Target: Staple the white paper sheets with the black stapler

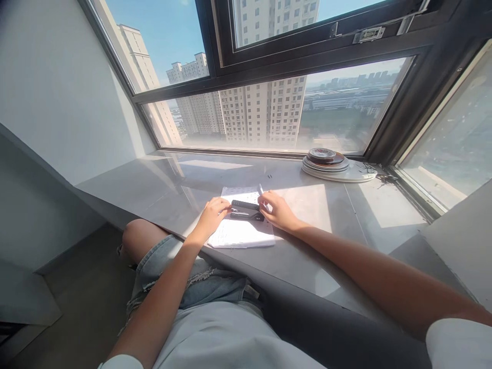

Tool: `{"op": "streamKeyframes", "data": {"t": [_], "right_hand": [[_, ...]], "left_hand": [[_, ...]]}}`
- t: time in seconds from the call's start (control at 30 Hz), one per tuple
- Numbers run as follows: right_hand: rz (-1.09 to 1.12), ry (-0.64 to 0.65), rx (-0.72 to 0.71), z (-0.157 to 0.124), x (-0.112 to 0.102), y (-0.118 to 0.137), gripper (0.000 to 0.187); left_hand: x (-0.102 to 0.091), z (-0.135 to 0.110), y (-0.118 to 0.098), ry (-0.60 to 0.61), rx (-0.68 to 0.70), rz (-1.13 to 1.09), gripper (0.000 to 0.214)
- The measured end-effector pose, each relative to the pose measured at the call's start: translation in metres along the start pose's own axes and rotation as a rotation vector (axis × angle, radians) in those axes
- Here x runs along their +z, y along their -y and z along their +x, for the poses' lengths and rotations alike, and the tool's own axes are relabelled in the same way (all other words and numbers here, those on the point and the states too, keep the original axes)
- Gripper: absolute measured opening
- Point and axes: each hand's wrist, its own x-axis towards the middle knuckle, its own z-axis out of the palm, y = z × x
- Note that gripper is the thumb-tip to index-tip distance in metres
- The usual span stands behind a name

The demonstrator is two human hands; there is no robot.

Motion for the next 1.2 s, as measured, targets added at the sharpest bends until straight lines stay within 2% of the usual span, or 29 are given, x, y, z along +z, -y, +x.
{"op": "streamKeyframes", "data": {"t": [0.17,0.47,0.67,0.97,1.2], "right_hand": [[-0.002,-0.001,0.003,0.001,-0.001,0.002,0.008],[0.025,0.002,0.016,0.001,-0.001,0.002,0.009],[0.025,0.008,0.028,0.001,-0.001,0.002,0.008],[0.022,0.005,0.019,0.001,0.000,0.002,0.009],[0.023,0.012,0.026,0.000,0.001,0.000,0.008]], "left_hand": [[0.002,0.000,0.003,-0.003,-0.012,-0.015,0.014],[0.007,0.002,0.016,-0.014,-0.022,-0.204,0.012],[0.004,0.001,0.013,-0.113,-0.036,-0.235,0.013],[0.005,0.003,0.013,-0.065,-0.023,-0.254,0.011],[0.004,0.002,0.011,-0.022,-0.095,-0.299,0.013]]}}
